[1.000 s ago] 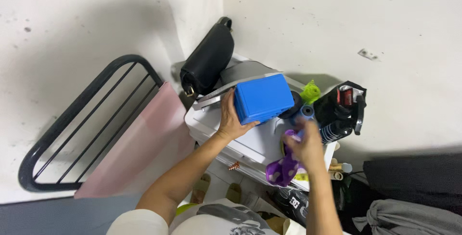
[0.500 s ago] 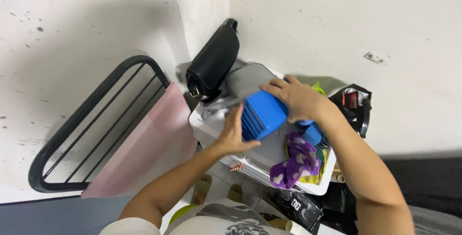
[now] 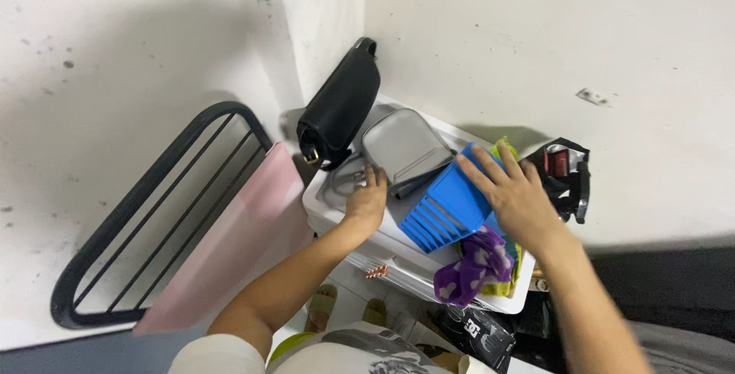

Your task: The person wipes a blue plastic organizer and a black handbag with a purple cloth. They move the organizer aside to wipe the surface underneath, then wipe the handbag and place it back on the cabinet.

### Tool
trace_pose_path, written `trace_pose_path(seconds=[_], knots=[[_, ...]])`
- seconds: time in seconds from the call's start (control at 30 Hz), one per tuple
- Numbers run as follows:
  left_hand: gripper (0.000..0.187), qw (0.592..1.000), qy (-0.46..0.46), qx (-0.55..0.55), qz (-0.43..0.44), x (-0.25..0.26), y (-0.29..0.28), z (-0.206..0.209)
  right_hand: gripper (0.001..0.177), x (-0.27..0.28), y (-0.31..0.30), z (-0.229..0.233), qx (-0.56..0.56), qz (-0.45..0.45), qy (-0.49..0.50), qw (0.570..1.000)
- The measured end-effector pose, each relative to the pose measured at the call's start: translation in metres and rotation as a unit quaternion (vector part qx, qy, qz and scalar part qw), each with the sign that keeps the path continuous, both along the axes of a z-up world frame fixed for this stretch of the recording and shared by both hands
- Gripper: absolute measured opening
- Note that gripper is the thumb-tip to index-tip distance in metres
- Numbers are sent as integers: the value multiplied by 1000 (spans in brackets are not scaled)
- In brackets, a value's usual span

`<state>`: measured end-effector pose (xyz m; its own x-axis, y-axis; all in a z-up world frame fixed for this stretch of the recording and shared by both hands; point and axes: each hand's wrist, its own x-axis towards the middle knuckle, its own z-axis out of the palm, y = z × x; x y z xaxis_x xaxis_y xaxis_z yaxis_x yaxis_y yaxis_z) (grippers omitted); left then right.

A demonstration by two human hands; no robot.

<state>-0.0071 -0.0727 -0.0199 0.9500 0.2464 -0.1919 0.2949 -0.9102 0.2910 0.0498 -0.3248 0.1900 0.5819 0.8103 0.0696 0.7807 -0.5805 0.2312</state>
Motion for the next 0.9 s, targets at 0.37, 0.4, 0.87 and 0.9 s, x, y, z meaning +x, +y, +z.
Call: trace_pose_path(seconds=[0.37,0.4,0.87,0.9], knots=[[67,915,-289,163,-231,27,4,-42,61,-75,-39,-183,313,-378,87,867],[65,913,-293,161,-233,32,6,-48,68,-75,-35,-198,286,-384,81,874],[50,864,-408,-295,22,25,67,52,43,-88,-87,-79,653,-260,370,608],[49,856,-419,-297,52,20,68,55,43,-91,-82,-61,648,-241,359,627]])
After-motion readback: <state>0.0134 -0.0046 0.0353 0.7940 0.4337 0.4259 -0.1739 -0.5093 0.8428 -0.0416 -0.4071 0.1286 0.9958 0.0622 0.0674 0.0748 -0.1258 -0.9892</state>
